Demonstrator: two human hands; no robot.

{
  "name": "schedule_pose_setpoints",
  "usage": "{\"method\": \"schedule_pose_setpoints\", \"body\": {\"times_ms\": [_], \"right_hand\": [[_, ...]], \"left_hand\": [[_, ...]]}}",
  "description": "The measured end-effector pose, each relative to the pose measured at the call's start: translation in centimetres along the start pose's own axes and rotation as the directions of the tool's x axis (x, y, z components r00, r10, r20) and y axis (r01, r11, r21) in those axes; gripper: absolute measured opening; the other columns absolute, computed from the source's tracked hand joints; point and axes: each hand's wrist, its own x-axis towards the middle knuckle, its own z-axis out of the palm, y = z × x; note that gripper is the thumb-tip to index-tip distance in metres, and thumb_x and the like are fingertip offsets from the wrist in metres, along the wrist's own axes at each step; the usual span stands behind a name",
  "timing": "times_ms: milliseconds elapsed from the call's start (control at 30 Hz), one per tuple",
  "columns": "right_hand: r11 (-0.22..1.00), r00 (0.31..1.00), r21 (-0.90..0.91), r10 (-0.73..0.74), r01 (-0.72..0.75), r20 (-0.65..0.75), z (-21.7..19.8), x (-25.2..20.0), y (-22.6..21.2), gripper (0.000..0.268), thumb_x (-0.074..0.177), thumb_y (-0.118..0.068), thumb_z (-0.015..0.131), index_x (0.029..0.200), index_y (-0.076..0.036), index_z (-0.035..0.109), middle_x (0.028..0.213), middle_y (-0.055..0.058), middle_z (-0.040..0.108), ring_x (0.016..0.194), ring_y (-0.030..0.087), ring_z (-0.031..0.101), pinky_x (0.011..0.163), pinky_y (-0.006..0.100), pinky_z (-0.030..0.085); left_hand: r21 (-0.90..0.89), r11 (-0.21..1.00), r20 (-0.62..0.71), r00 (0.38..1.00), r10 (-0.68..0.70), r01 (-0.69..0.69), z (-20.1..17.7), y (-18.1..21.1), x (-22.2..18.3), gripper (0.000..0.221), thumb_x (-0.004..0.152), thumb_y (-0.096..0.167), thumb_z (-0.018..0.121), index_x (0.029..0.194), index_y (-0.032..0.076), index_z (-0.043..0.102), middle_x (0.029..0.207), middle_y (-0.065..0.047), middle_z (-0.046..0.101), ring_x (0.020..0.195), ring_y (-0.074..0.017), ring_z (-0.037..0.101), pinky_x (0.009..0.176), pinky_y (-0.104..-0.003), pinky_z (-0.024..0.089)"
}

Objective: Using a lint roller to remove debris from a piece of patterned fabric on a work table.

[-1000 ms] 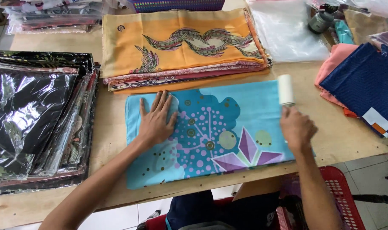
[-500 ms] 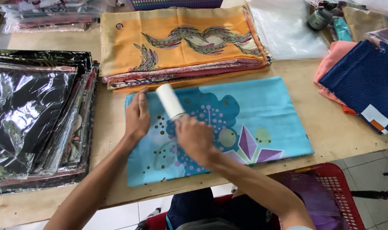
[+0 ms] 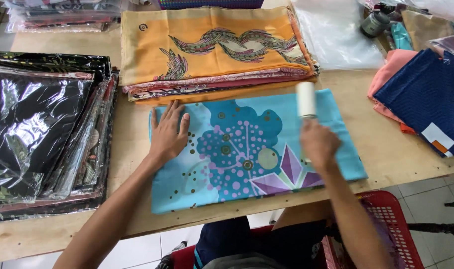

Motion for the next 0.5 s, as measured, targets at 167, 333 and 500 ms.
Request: {"method": "schedule_pose_setpoints", "body": {"times_ms": [167,333,500], "right_hand": [[0.993,0.979,-0.038,0.101,-0.109,-0.176,2.7,2.6,6.5,0.058,0.110,-0.049,0.039,0.104,-0.006,0.077,0.092,0.028,0.077,0.093,0.050,0.075,0.079,0.060,0.056],[1.000,0.984,0.020,-0.012,0.016,-0.180,-2.2,-4.6,-4.5,0.052,0.109,-0.036,0.038,0.097,-0.004,0.077,0.088,0.025,0.077,0.088,0.045,0.077,0.079,0.056,0.059],[0.924,0.927,0.098,-0.374,0.370,0.020,-3.2,-11.2,-17.3,0.046,0.107,-0.041,0.033,0.104,-0.011,0.068,0.090,0.017,0.076,0.087,0.040,0.077,0.076,0.056,0.061]], "left_hand": [[0.036,0.999,0.007,1.000,-0.012,0.012,0.4,-0.1,0.1,0.066,0.113,0.055,0.020,0.153,0.011,0.050,0.166,-0.016,0.039,0.157,-0.0290,0.028,0.127,-0.056,-0.008],[-0.017,1.000,-0.031,0.999,-0.015,0.015,0.1,0.0,0.0,0.070,0.112,0.055,0.013,0.153,0.011,0.049,0.165,-0.017,0.041,0.157,-0.0297,0.028,0.128,-0.056,-0.004],[-0.445,0.895,-0.241,0.965,-0.103,-0.016,-0.9,0.0,-0.3,0.067,0.111,0.045,0.009,0.151,0.008,0.047,0.155,-0.023,0.047,0.151,-0.0400,0.033,0.126,-0.062,0.015]]}}
